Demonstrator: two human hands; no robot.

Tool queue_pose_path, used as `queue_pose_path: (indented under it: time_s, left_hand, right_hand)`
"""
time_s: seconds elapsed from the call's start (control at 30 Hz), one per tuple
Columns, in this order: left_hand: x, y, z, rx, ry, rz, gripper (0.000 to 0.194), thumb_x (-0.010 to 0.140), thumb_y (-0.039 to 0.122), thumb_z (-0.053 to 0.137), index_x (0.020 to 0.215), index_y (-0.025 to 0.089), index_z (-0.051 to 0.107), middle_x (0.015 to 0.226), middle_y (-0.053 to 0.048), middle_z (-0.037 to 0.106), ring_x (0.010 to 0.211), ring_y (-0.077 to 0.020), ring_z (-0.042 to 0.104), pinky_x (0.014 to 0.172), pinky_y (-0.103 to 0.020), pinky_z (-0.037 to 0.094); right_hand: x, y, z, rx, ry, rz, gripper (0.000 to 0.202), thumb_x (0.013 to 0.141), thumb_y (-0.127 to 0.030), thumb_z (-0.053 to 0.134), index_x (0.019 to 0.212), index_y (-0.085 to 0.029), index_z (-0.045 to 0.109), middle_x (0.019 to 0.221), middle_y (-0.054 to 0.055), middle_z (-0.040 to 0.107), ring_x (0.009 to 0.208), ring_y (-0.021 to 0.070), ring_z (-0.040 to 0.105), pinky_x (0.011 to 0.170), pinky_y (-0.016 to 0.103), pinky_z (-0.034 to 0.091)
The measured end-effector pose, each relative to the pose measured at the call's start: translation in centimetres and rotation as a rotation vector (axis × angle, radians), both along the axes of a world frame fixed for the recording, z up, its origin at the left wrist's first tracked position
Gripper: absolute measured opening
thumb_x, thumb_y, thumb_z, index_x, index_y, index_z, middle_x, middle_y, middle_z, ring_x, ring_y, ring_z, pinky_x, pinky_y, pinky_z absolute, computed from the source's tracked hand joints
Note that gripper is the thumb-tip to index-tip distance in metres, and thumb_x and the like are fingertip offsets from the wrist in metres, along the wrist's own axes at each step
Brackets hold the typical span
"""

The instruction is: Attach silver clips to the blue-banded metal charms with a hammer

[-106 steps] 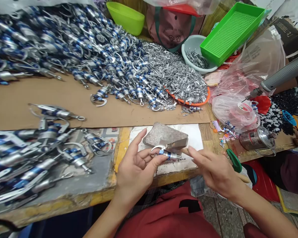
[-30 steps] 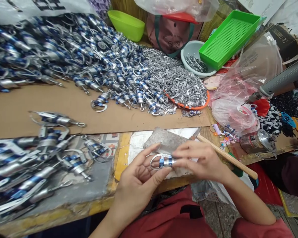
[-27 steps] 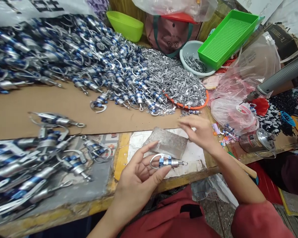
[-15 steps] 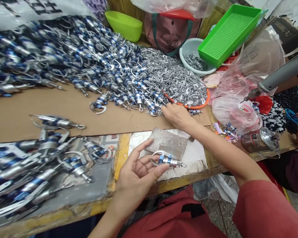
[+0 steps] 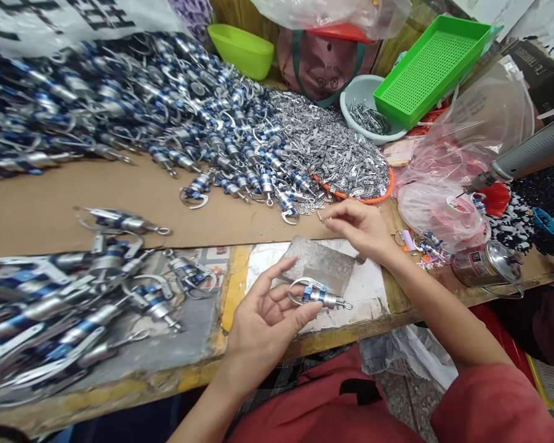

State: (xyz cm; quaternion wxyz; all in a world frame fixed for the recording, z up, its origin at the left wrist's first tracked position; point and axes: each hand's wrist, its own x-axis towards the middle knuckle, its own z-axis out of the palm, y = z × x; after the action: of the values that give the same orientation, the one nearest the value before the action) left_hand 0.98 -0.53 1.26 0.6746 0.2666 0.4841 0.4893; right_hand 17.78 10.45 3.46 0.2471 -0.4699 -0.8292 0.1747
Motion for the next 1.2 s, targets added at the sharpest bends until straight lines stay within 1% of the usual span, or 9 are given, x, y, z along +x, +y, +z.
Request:
queue_pose_path:
  time_s: [0.1, 0.23, 0.6, 0.67, 0.73, 0.8, 0.87, 1.0, 1.2]
  left_hand:
    - [0.2, -0.1, 0.2, 0.008, -0.015, 0.003, 0.069, 0.058, 0.02, 0.078, 0.121, 0.018, 0.049, 0.071, 0.004, 0.064, 0.06, -0.0085, 0.061, 0.059, -0.018, 0.053]
    - [0.1, -0.1, 0.4, 0.017, -0.002, 0.006, 0.068, 0.059, 0.02, 0.077, 0.121, 0.018, 0.049, 0.071, 0.004, 0.064, 0.06, -0.0079, 0.06, 0.06, -0.018, 0.052]
    - [0.3, -0.2, 0.4, 0.031, 0.016, 0.02, 0.066, 0.059, 0.021, 0.076, 0.12, 0.018, 0.051, 0.072, 0.004, 0.061, 0.06, -0.0084, 0.059, 0.059, -0.02, 0.053]
    - [0.4, -0.3, 0.4, 0.025, 0.03, 0.028, 0.067, 0.059, 0.023, 0.077, 0.12, 0.018, 0.051, 0.072, 0.004, 0.061, 0.062, -0.0089, 0.059, 0.059, -0.02, 0.053]
    - [0.4, -0.2, 0.3, 0.023, 0.041, 0.036, 0.068, 0.058, 0.023, 0.078, 0.12, 0.018, 0.052, 0.072, 0.003, 0.06, 0.063, -0.0096, 0.059, 0.058, -0.019, 0.054]
    - [0.4, -0.2, 0.2, 0.02, 0.046, 0.04, 0.067, 0.057, 0.023, 0.079, 0.119, 0.018, 0.053, 0.071, 0.003, 0.06, 0.064, -0.0096, 0.059, 0.058, -0.019, 0.054]
    - [0.4, -0.2, 0.2, 0.019, 0.048, 0.039, 0.067, 0.057, 0.023, 0.079, 0.118, 0.019, 0.053, 0.071, 0.004, 0.06, 0.065, -0.0093, 0.059, 0.058, -0.018, 0.054]
    - [0.4, -0.2, 0.2, 0.023, 0.052, 0.046, 0.066, 0.057, 0.023, 0.078, 0.119, 0.02, 0.053, 0.07, 0.004, 0.061, 0.065, -0.0095, 0.06, 0.06, -0.018, 0.054]
    - [-0.2, 0.0, -0.2, 0.035, 0.067, -0.01, 0.071, 0.057, 0.022, 0.079, 0.122, 0.02, 0.05, 0.07, 0.004, 0.061, 0.064, -0.01, 0.061, 0.062, -0.02, 0.054]
  right_hand:
    - [-0.3, -3.8, 0.7, -0.036, 0.243, 0.191, 0.014, 0.084, -0.017, 0.056, 0.079, -0.016, 0.069, 0.077, 0.002, 0.071, 0.07, 0.0109, 0.064, 0.065, 0.023, 0.051]
    - [-0.4, -6.8, -0.3, 0.26, 0.128, 0.284, 0.024, 0.087, -0.011, 0.046, 0.084, -0.016, 0.069, 0.082, 0.007, 0.072, 0.078, 0.0138, 0.065, 0.071, 0.027, 0.052]
    - [1.1, -7.3, -0.9, 0.384, -0.09, 0.424, 0.025, 0.092, -0.013, 0.042, 0.101, -0.015, 0.064, 0.103, 0.007, 0.071, 0.101, 0.0159, 0.062, 0.086, 0.03, 0.049]
    - [2.4, -7.9, -0.9, 0.363, -0.077, 0.338, 0.028, 0.092, -0.011, 0.039, 0.105, -0.017, 0.063, 0.109, 0.008, 0.068, 0.105, 0.0151, 0.06, 0.088, 0.03, 0.048]
    - [4.6, -8.8, -1.0, 0.363, -0.111, 0.072, 0.027, 0.091, -0.013, 0.04, 0.108, -0.018, 0.062, 0.109, 0.01, 0.066, 0.103, 0.0162, 0.06, 0.087, 0.032, 0.049]
    - [7.4, -9.7, -1.4, 0.312, -0.276, -0.242, 0.025, 0.089, -0.023, 0.049, 0.112, -0.017, 0.059, 0.105, 0.012, 0.066, 0.098, 0.021, 0.061, 0.083, 0.036, 0.05]
    - [9.8, -10.5, -2.0, 0.148, -0.502, -0.382, 0.031, 0.087, -0.033, 0.053, 0.111, -0.015, 0.059, 0.097, 0.012, 0.067, 0.09, 0.0245, 0.063, 0.075, 0.038, 0.052]
    - [10.7, -11.4, -1.9, -0.006, -0.607, -0.407, 0.025, 0.091, -0.03, 0.045, 0.105, -0.018, 0.061, 0.09, 0.008, 0.069, 0.082, 0.0227, 0.066, 0.067, 0.033, 0.053]
    - [7.0, -11.8, 2.1, 0.057, -0.3, -0.157, 0.047, 0.089, -0.03, 0.053, 0.135, -0.026, 0.042, 0.118, 0.007, 0.064, 0.098, 0.0197, 0.065, 0.08, 0.028, 0.053]
